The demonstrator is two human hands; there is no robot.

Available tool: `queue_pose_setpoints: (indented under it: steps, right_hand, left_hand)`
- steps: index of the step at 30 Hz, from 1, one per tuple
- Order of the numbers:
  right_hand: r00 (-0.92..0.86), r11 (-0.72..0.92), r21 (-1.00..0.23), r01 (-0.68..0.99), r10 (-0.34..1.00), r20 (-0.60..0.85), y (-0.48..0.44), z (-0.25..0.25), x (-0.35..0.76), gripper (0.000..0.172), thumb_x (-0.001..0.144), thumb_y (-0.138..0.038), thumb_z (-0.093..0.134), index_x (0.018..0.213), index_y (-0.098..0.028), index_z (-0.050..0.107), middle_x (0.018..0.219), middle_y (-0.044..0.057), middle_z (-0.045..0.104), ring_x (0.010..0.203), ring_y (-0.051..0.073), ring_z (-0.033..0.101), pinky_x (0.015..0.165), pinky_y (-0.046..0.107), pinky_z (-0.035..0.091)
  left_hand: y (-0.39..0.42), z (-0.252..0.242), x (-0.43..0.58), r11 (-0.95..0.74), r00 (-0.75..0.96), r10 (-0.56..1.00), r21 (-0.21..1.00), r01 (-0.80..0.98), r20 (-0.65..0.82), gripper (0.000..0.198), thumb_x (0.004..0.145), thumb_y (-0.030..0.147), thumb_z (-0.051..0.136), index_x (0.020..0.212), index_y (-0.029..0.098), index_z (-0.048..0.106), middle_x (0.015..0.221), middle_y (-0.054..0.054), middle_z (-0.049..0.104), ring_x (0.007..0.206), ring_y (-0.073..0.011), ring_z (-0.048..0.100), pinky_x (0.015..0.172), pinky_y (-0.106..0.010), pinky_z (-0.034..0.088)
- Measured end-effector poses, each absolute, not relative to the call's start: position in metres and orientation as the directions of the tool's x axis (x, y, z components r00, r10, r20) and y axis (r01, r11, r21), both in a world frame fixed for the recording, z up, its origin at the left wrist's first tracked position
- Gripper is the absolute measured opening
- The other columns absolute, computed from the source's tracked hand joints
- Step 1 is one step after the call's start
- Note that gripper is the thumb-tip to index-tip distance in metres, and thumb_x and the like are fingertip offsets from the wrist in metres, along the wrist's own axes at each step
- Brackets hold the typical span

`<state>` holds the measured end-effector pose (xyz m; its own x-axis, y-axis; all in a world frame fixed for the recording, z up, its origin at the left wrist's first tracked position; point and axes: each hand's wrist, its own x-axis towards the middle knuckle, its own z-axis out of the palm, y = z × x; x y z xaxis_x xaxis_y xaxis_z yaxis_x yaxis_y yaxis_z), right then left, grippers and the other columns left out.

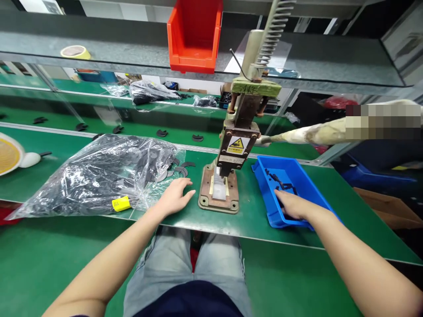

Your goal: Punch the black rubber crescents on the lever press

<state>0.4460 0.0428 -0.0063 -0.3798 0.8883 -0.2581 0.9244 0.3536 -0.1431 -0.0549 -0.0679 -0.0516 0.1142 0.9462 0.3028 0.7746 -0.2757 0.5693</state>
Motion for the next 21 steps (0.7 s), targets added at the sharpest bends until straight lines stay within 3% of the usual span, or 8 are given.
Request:
queue_pose_setpoints:
  steps: [2, 4, 8, 13, 17, 21]
  right_hand:
    - [-0.385, 0.356, -0.149, 0.922, 0.881, -0.274, 0.042, -0.004, 0.445, 0.041, 0.078, -0.039, 0.077, 0.115, -0.022, 0.075, 0.118, 0.015, 0.08, 0.109, 0.028, 0.077, 0.099, 0.034, 0.059]
    - [-0.373, 0.346, -0.143, 0.927, 0.884, -0.283, 0.04, 0.0, 0.448, 0.027, 0.089, -0.042, 0.066, 0.105, -0.023, 0.076, 0.108, 0.012, 0.082, 0.099, 0.026, 0.077, 0.094, 0.035, 0.058]
    - [-0.331, 0.306, -0.137, 0.942, 0.915, -0.231, 0.033, 0.009, 0.458, 0.042, 0.102, -0.053, 0.046, 0.109, -0.026, 0.078, 0.11, 0.009, 0.083, 0.097, 0.025, 0.077, 0.096, 0.038, 0.057]
    - [-0.301, 0.287, -0.152, 0.946, 0.95, -0.078, 0.025, 0.013, 0.47, 0.054, 0.103, -0.059, 0.043, 0.115, -0.022, 0.081, 0.131, 0.014, 0.077, 0.127, 0.031, 0.069, 0.115, 0.045, 0.051]
    - [-0.166, 0.205, -0.257, 0.944, 0.972, 0.165, 0.014, 0.022, 0.471, 0.059, 0.103, -0.063, 0.043, 0.105, -0.02, 0.084, 0.11, 0.015, 0.078, 0.11, 0.028, 0.072, 0.103, 0.043, 0.054]
    - [-0.027, 0.162, -0.463, 0.871, 0.958, 0.285, -0.012, 0.034, 0.446, 0.052, 0.104, -0.059, 0.044, 0.107, -0.023, 0.082, 0.111, 0.011, 0.08, 0.103, 0.024, 0.073, 0.1, 0.039, 0.056]
  left_hand:
    - [-0.082, -0.059, -0.054, -0.272, 0.051, 0.929, 0.583, 0.765, 0.367, 0.034, 0.101, 0.044, 0.065, 0.127, 0.022, 0.07, 0.139, -0.016, 0.072, 0.135, -0.0358, 0.064, 0.12, -0.057, 0.048]
    - [-0.088, -0.067, -0.054, -0.25, -0.008, 0.917, 0.592, 0.766, 0.398, 0.034, 0.101, 0.042, 0.065, 0.126, 0.021, 0.069, 0.139, -0.017, 0.071, 0.135, -0.0357, 0.063, 0.12, -0.057, 0.048]
    - [-0.091, -0.078, -0.054, -0.222, -0.066, 0.91, 0.616, 0.756, 0.409, 0.031, 0.102, 0.043, 0.064, 0.121, 0.02, 0.069, 0.139, -0.018, 0.071, 0.134, -0.0335, 0.064, 0.12, -0.055, 0.047]
    - [-0.093, -0.081, -0.055, -0.199, -0.106, 0.911, 0.649, 0.734, 0.399, 0.026, 0.101, 0.041, 0.065, 0.117, 0.022, 0.07, 0.137, -0.016, 0.072, 0.133, -0.0318, 0.064, 0.121, -0.054, 0.047]
    - [-0.095, -0.079, -0.057, -0.188, -0.138, 0.902, 0.661, 0.726, 0.408, 0.025, 0.101, 0.042, 0.065, 0.117, 0.023, 0.068, 0.136, -0.015, 0.073, 0.133, -0.031, 0.065, 0.121, -0.053, 0.047]
    - [-0.096, -0.069, -0.053, -0.233, -0.142, 0.873, 0.654, 0.72, 0.467, 0.024, 0.102, 0.041, 0.063, 0.116, 0.022, 0.067, 0.132, -0.016, 0.073, 0.131, -0.0308, 0.065, 0.12, -0.053, 0.047]
